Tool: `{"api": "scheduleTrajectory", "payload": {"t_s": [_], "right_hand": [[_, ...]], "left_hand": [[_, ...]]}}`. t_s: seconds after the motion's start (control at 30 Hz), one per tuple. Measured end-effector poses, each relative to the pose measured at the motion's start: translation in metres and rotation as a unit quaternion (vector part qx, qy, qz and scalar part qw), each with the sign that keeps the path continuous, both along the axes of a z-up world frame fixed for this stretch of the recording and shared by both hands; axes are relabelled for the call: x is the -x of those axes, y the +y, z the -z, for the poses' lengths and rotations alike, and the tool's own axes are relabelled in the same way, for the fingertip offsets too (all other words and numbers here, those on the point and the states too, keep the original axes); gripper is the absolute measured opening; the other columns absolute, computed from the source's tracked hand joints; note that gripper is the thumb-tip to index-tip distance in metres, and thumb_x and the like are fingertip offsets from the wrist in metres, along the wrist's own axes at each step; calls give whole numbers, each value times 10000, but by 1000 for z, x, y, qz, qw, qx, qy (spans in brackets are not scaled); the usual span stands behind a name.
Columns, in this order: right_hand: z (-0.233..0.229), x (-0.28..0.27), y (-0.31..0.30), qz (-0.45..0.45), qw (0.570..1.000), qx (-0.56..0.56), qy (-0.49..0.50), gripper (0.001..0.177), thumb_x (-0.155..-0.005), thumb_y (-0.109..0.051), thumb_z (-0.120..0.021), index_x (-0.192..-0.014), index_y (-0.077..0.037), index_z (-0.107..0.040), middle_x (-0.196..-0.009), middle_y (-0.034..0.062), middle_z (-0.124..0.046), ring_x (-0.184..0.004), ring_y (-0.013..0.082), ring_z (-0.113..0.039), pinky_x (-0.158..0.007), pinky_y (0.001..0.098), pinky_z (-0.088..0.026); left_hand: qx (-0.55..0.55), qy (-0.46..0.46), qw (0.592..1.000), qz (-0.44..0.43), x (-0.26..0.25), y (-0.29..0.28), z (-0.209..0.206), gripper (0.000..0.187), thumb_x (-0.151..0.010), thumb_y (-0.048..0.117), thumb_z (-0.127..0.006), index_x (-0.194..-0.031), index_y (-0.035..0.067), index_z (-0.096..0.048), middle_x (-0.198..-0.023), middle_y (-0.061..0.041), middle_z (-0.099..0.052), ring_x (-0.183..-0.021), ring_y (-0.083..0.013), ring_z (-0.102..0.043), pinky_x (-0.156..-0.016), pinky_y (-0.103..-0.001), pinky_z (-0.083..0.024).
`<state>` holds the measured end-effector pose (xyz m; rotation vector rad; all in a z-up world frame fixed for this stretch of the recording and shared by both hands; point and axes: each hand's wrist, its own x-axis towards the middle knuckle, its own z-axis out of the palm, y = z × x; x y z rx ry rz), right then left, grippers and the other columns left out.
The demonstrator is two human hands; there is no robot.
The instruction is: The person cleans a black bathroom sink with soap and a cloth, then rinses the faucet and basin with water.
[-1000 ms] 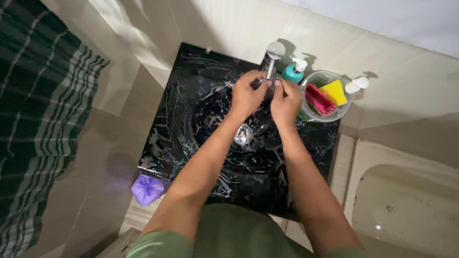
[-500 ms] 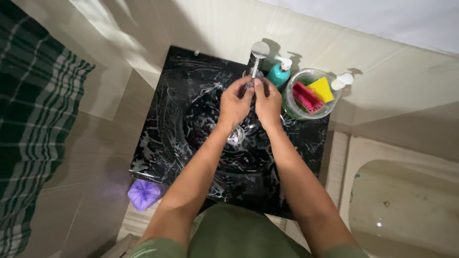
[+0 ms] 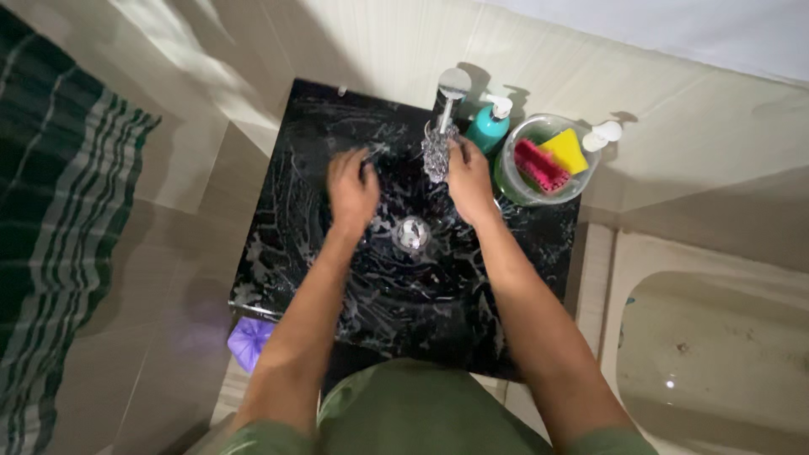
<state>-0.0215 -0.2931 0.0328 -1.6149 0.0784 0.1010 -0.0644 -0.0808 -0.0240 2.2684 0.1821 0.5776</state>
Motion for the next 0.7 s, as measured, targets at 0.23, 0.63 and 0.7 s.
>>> {"api": "scheduleTrajectory", "payload": {"t_s": [0.23,0.63,0.7], "right_hand": [[-1,-31,22,40,998,-41,16,481,-1124,-355,-421,-1069,65,-650,-808,99,-671,-668,164,-655,-606,320,-521],[15,9,30,110,953,162,-230,355,-1053,-273,-633,-1161,66,-641,-977,128,-722,-874,203,-695,-778,316,-541],[5,-14,30,109,986,101,-80,367,-1047,-307,-600,-1093,50,-668,-913,162,-743,-785,242,-711,-709,347,-534]], "left_hand": [[-237,93,967,22,9,42,-5,629,-985,424,-619,-1544,162,-500,-1655,-211,-302,-1523,-440,-231,-1246,-549,-192],[-264,152,950,61,-5,57,-11,830,-886,602,-670,-1594,277,-385,-1684,-182,-198,-1541,-428,-142,-1250,-529,-145],[-269,160,947,66,-3,56,-10,829,-895,605,-668,-1601,281,-378,-1688,-183,-190,-1545,-427,-137,-1253,-527,-143]]}}
